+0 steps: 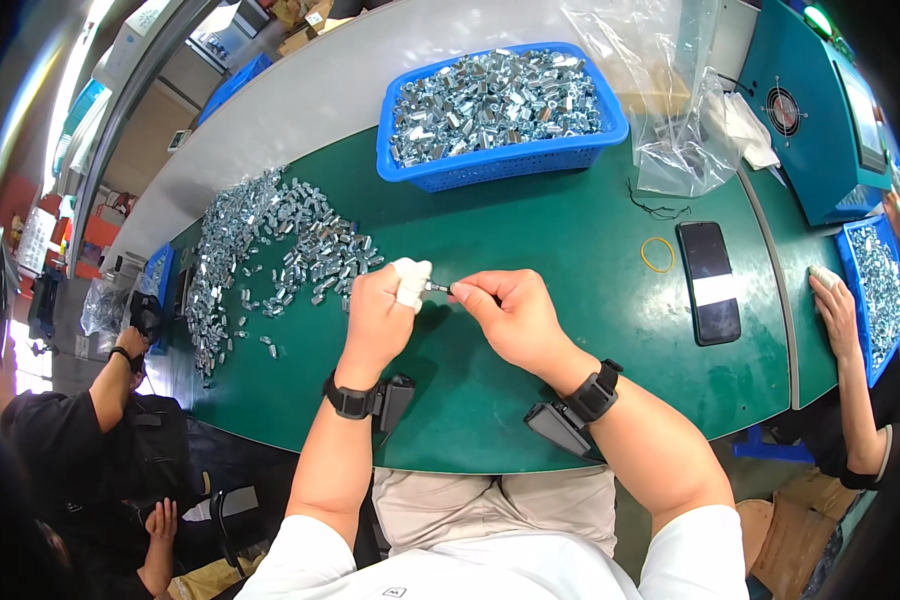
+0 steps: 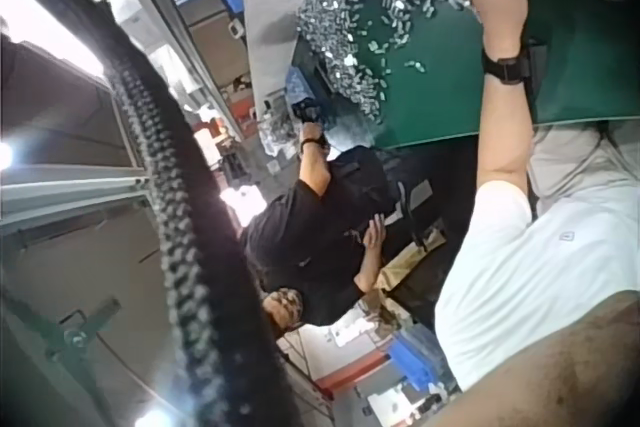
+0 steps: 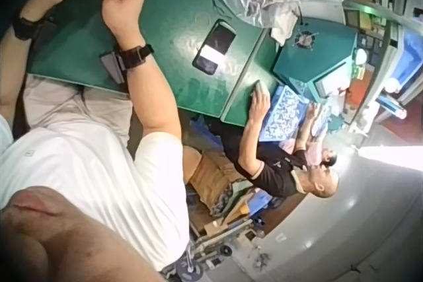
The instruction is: The person is assembling small metal components by hand at a manual workstation.
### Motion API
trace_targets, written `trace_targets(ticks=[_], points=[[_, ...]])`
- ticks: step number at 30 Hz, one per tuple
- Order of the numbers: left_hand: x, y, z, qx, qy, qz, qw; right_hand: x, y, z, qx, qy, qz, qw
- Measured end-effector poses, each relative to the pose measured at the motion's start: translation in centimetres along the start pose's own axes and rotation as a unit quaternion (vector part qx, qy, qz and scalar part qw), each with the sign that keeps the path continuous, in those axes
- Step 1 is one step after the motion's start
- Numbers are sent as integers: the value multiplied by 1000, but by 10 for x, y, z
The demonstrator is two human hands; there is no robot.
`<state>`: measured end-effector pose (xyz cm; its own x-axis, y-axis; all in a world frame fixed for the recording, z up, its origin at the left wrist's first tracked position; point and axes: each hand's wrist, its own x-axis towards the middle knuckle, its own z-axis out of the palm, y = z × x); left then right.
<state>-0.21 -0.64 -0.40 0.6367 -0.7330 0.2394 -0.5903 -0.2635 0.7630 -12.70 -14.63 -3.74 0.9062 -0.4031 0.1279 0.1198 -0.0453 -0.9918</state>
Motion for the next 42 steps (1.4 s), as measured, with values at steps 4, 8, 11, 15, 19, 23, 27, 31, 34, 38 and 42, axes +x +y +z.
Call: trace_targets(ticks=[4,8,11,15,19,23,27,31,34,38,42], points=[[22,10,-10,-157,8,-120,980,1,2,-1,41,16,35,998],[71,32,-21,-331,55,-83,938,1,-1,1,58,7,48,997],[88,52,-21,-467,108,-65,875,1,-10,-5,59,-4,95,994],[61,16,-22,-315,101,-89,939,1,6,-4,75,18,66,995],[11,-11,-22,-26,12,-142,989,3,2,-2,54,15,49,997],[2,-19,-20,161,-51,-62,984,3,-6,-1,68,21,62,996],[-1,-27,-20,191,-70,-20,979,4,-10,4,33,13,60,998],[8,-24,2,-59,14,10,998,1,-4,0,55,32,71,995],[14,0,-3,-313,-37,-132,940,-1,-5,-3,79,24,70,994],[8,-1,3,-407,-7,-129,904,0,4,0,63,16,63,996],[0,-11,1,-396,-23,-110,911,0,13,6,21,27,48,998]])
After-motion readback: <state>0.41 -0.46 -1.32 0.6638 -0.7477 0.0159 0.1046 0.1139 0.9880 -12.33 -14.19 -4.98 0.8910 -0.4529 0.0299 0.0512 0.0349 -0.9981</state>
